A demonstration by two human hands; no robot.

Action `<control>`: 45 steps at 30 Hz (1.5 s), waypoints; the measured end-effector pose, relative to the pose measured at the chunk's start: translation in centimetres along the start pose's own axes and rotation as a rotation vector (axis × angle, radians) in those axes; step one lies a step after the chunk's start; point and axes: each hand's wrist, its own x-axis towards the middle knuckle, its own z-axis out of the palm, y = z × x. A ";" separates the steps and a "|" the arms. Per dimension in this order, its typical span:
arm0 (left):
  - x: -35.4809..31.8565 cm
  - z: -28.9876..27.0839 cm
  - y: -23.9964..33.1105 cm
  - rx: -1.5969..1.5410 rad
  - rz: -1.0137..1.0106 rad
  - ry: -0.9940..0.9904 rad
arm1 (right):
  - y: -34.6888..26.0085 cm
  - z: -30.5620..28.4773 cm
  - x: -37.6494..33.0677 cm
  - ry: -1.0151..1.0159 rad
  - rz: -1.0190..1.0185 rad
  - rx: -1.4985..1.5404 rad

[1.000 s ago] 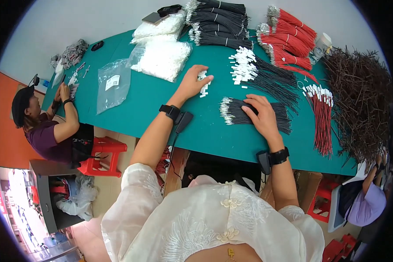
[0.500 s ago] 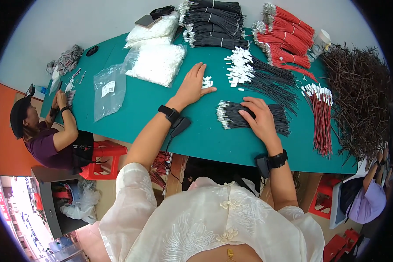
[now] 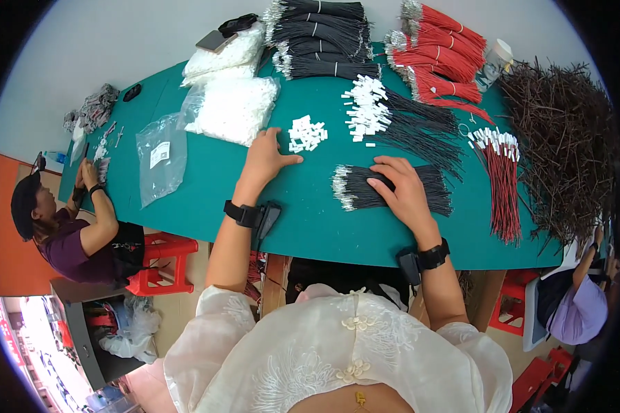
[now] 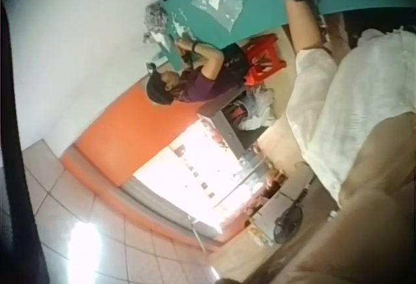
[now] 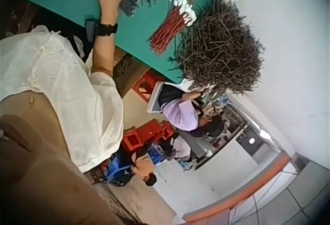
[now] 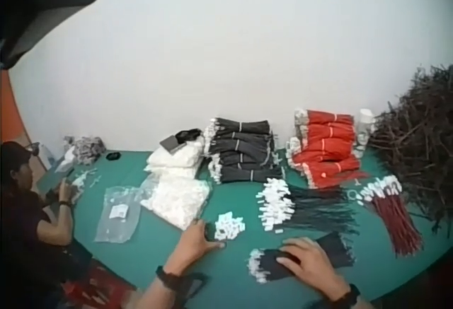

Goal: The person picks up a black wire and a white plastic piece by hand, slides the plastic piece onto the end of the wire, and places the assembled unit onto a pile. This process is repeated with additional wires and plastic pieces.

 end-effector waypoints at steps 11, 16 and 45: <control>2.6 3.0 0.3 -0.295 -0.095 0.024 | -0.1 -0.1 0.4 -0.008 0.019 0.021; 1.8 2.7 0.3 -0.278 0.004 0.114 | -0.2 0.1 0.1 -0.016 0.021 0.021; 1.5 2.1 0.1 -0.226 0.059 0.109 | -1.2 -1.3 4.2 -0.260 -0.096 0.013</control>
